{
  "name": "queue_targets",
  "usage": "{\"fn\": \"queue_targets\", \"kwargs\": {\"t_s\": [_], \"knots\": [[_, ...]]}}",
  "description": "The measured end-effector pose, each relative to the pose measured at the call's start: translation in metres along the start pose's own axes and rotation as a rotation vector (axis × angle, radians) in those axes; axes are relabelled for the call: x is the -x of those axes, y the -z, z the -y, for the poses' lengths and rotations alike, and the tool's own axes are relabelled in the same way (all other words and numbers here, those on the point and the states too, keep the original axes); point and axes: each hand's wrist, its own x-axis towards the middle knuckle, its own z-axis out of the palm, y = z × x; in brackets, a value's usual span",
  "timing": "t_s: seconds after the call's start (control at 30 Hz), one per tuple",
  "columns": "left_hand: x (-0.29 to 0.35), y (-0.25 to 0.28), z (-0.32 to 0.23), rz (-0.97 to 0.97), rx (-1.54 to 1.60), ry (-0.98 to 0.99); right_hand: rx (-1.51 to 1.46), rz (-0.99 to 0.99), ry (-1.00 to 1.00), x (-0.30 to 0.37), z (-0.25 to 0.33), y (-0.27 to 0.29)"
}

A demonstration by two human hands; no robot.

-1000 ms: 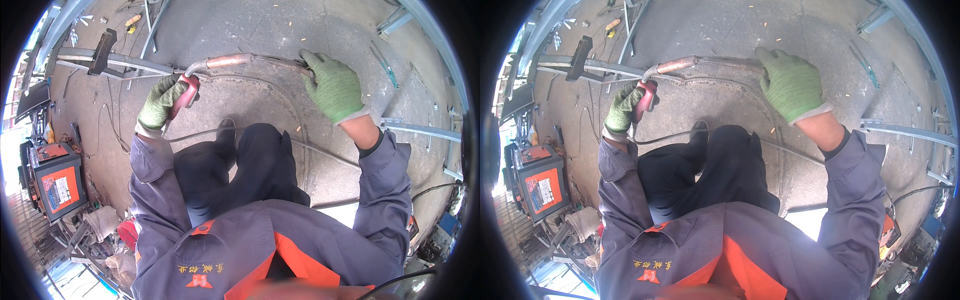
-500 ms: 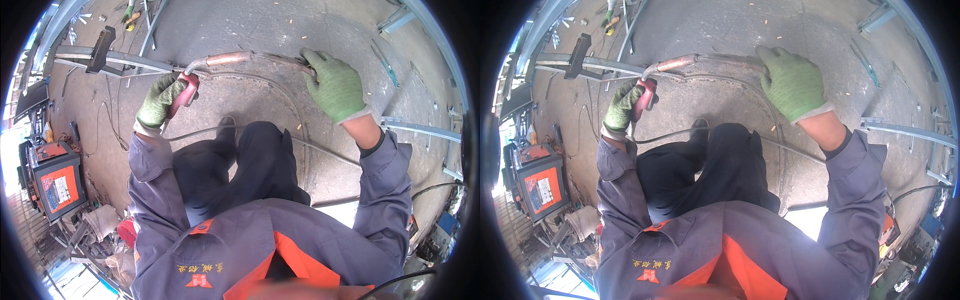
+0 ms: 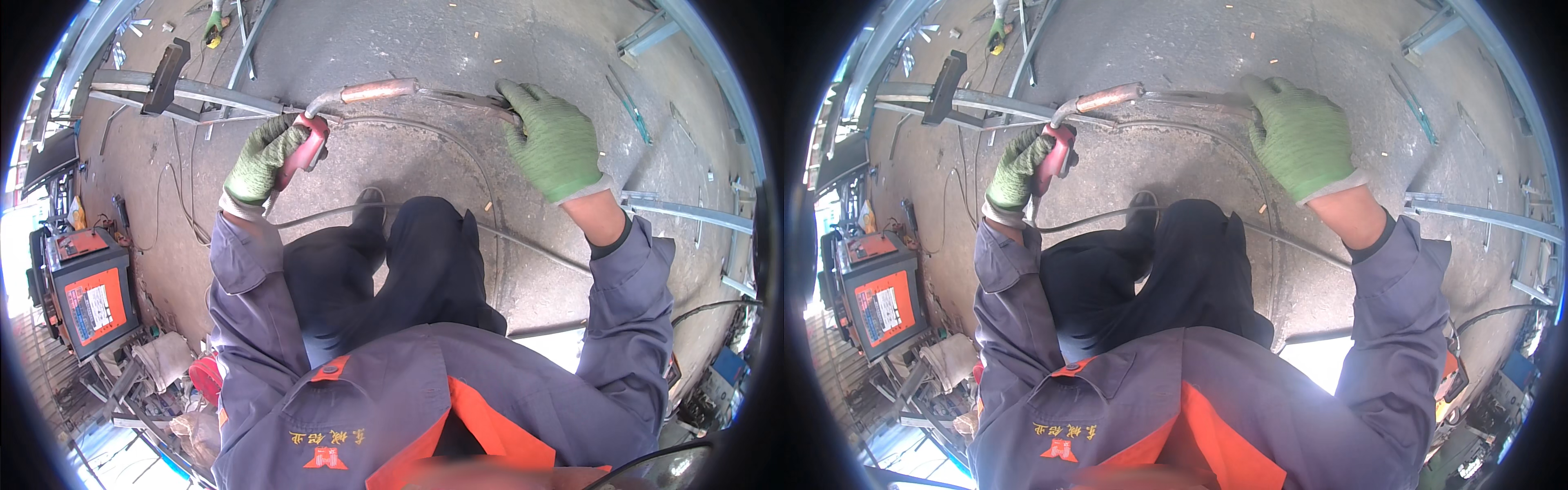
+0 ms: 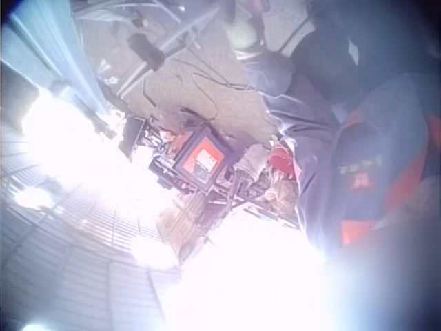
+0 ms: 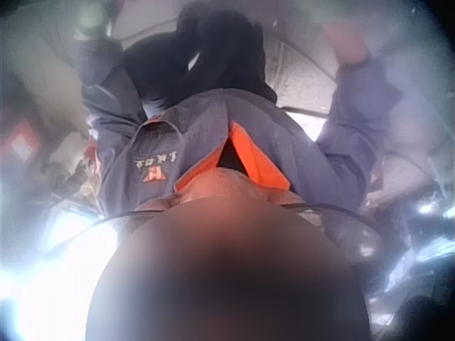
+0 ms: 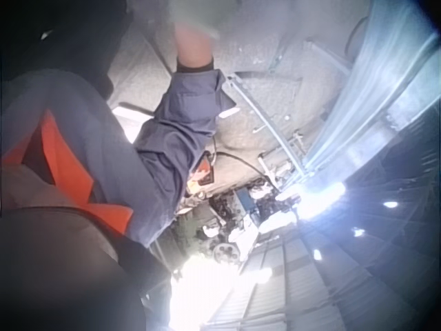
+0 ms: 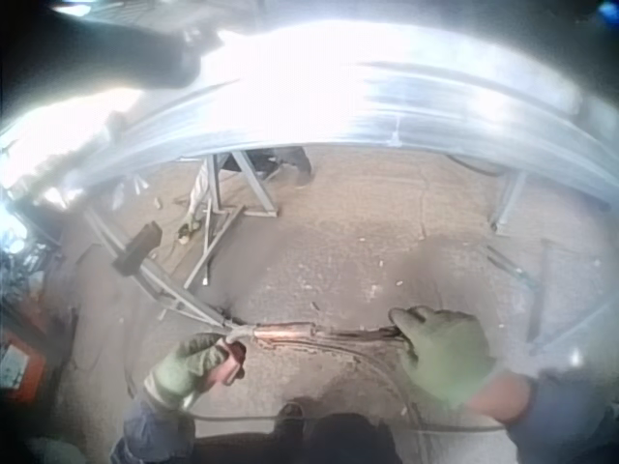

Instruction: The person welds multiple joints on a large metal frame using a handheld welding torch. They move around the frame to access different joints, creating bright sparks and molten metal at each weld point. The person occasionally pauses to reposition the torch or adjust their stance.

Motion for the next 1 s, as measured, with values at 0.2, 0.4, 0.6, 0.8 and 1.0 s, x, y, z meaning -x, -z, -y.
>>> {"fn": "queue_targets", "kwargs": {"t_s": [0.2, 0.4, 0.6, 0.8, 1.0], "knots": [[-0.004, 0.007, 0.003, 0.030, -0.023, 0.004, 0.005, -0.008, -0.014, 0.000, -0.001, 0.003], [-0.007, 0.006, 0.006, 0.031, -0.067, -0.015, 0.182, 0.043, -0.034, -0.006, -0.001, 0.005], [-0.008, -0.001, 0.001, 0.006, -0.068, -0.029, 0.256, 0.045, -0.048, -0.011, -0.003, 0.007], [-0.007, -0.006, 0.001, -0.023, -0.036, -0.019, 0.205, 0.045, -0.058, -0.012, -0.004, 0.006], [-0.008, -0.006, 0.002, 0.006, -0.029, -0.027, 0.188, 0.020, -0.048, -0.008, -0.006, 0.002]]}}
